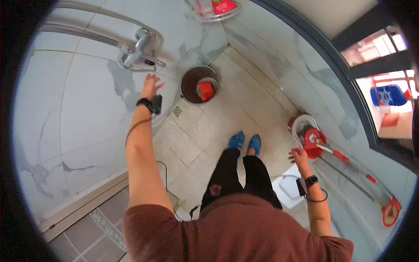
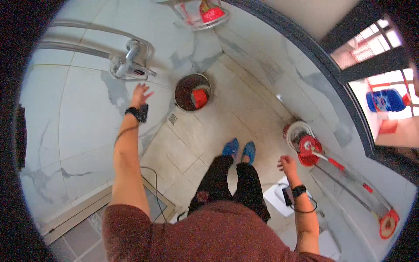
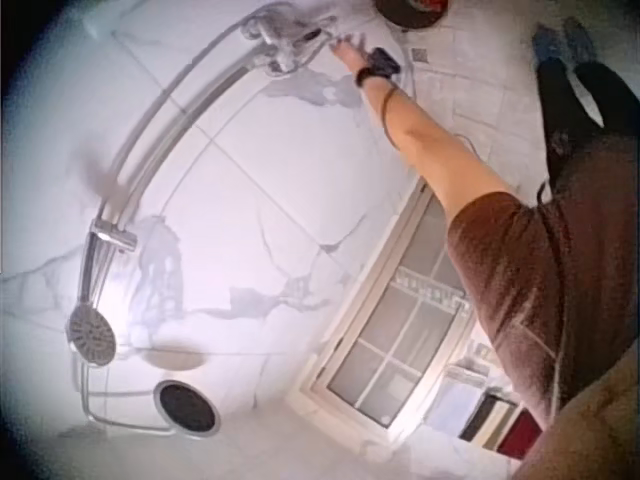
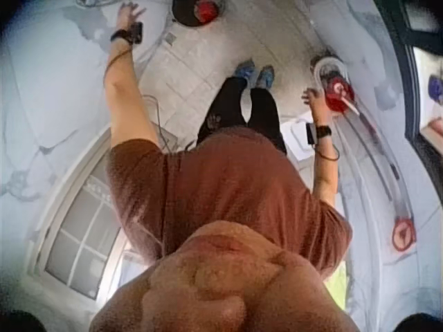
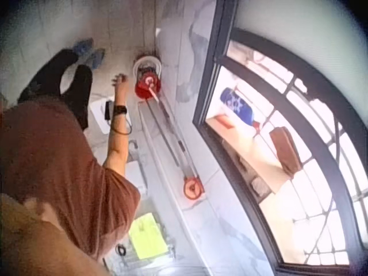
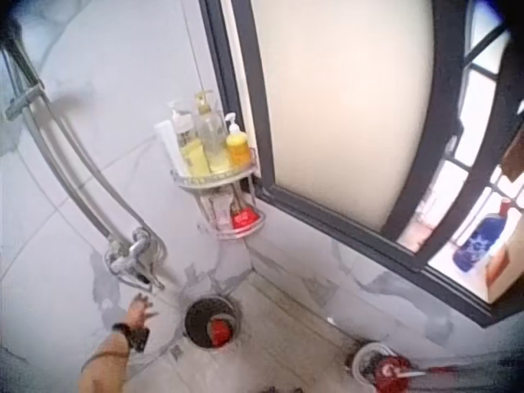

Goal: The person rinses a mop head in a bucket of water, plunges it repeatedly to clean it, and then turns on a faucet to refill the bucket.

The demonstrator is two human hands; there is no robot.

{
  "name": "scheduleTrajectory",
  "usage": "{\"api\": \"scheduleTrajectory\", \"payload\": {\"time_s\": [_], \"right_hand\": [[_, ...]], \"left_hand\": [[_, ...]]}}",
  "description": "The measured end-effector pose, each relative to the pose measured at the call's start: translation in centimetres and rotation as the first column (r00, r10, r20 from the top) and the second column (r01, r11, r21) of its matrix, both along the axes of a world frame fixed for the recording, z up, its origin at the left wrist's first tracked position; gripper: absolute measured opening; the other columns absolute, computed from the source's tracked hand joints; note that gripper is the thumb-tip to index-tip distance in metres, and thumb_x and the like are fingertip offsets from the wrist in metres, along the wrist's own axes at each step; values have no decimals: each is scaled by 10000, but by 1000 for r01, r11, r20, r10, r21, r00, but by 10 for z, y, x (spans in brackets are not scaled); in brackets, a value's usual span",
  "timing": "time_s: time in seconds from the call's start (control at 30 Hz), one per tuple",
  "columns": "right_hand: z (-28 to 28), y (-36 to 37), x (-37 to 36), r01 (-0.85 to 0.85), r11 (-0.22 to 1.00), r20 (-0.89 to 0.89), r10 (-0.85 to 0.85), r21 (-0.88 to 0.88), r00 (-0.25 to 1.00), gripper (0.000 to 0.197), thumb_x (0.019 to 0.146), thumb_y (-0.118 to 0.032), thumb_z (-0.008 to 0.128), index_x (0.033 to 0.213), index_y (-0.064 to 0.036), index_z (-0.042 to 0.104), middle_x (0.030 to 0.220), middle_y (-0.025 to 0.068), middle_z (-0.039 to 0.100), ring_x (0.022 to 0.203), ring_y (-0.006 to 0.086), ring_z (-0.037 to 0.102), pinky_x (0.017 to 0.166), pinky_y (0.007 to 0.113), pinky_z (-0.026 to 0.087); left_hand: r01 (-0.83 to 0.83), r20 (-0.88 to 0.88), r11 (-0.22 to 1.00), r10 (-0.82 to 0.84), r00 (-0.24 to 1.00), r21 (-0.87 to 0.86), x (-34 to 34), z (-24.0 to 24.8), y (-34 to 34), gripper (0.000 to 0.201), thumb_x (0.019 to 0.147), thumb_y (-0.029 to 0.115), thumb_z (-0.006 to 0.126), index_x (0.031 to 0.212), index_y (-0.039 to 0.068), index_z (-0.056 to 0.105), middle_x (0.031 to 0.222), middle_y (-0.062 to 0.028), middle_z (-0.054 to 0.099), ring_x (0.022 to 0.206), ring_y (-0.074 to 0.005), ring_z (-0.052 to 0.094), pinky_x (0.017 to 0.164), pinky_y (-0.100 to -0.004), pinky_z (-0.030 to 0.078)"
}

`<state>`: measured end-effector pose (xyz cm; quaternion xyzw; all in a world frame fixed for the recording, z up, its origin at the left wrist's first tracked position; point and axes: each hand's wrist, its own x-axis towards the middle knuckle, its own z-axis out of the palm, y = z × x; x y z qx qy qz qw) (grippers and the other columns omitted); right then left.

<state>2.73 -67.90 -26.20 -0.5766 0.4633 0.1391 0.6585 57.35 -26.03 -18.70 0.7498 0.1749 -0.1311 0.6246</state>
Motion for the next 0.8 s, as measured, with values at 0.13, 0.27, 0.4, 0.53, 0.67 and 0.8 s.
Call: {"api": "scheduleTrajectory", "payload": {"time_s": [0.13, 0.27, 0.4, 0.53, 0.67, 0.8], "right_hand": [[40, -9, -15, 81, 994, -28, -84, -72, 996, 230, 783, -107, 453, 968, 21, 494, 811, 113, 589, 608, 180, 597, 471, 261, 457], [66, 10, -41, 190, 975, -121, -204, -119, 972, 219, 793, -119, 455, 971, 0, 500, 819, 101, 593, 622, 172, 590, 493, 257, 455], [70, 58, -53, 313, 937, -164, -336, -154, 927, 215, 800, -137, 461, 975, -20, 508, 826, 87, 596, 640, 170, 586, 516, 257, 453], [73, 135, -44, 379, 916, -275, -401, -133, 874, 203, 808, -137, 458, 968, -26, 514, 831, 84, 600, 654, 180, 592, 516, 272, 460], [72, 206, -22, 383, 913, -276, -408, -142, 870, 213, 815, -154, 458, 973, -23, 515, 825, 85, 604, 642, 178, 596, 510, 270, 461], [84, 254, -17, 416, 898, -285, -439, -140, 852, 219, 814, -163, 466, 974, -23, 517, 829, 88, 603, 638, 178, 596, 512, 270, 461]], "left_hand": [[111, -68, 965, -130, 989, -238, 32, 14, 12, 202, 669, -62, 443, 818, 71, 405, 741, -4, 397, 662, -127, 406, 851, -496, 405], [112, -34, 911, -137, 990, -396, 43, 5, 25, 370, 620, -122, 426, 939, 64, 409, 840, -42, 455, 758, -165, 440, 859, -540, 374], [218, -22, 834, -265, 964, -508, 68, -6, 27, 517, 630, -124, 417, 1102, 71, 342, 1105, -70, 454, 973, -224, 466, 897, -485, 359], [224, -76, 771, -332, 940, -596, 76, -14, 11, 536, 640, -123, 418, 1133, 60, 319, 1122, -107, 447, 1043, -256, 444, 905, -459, 361], [149, -134, 697, -334, 933, -701, 89, -31, 21, 487, 648, -123, 408, 1102, 48, 359, 1087, -121, 473, 1041, -270, 463, 926, -436, 346], [304, -93, 607, -534, 840, -734, 99, -37, 26, 548, 651, -97, 438, 1160, 63, 312, 1102, -110, 475, 1050, -287, 463, 940, -438, 325]]}}
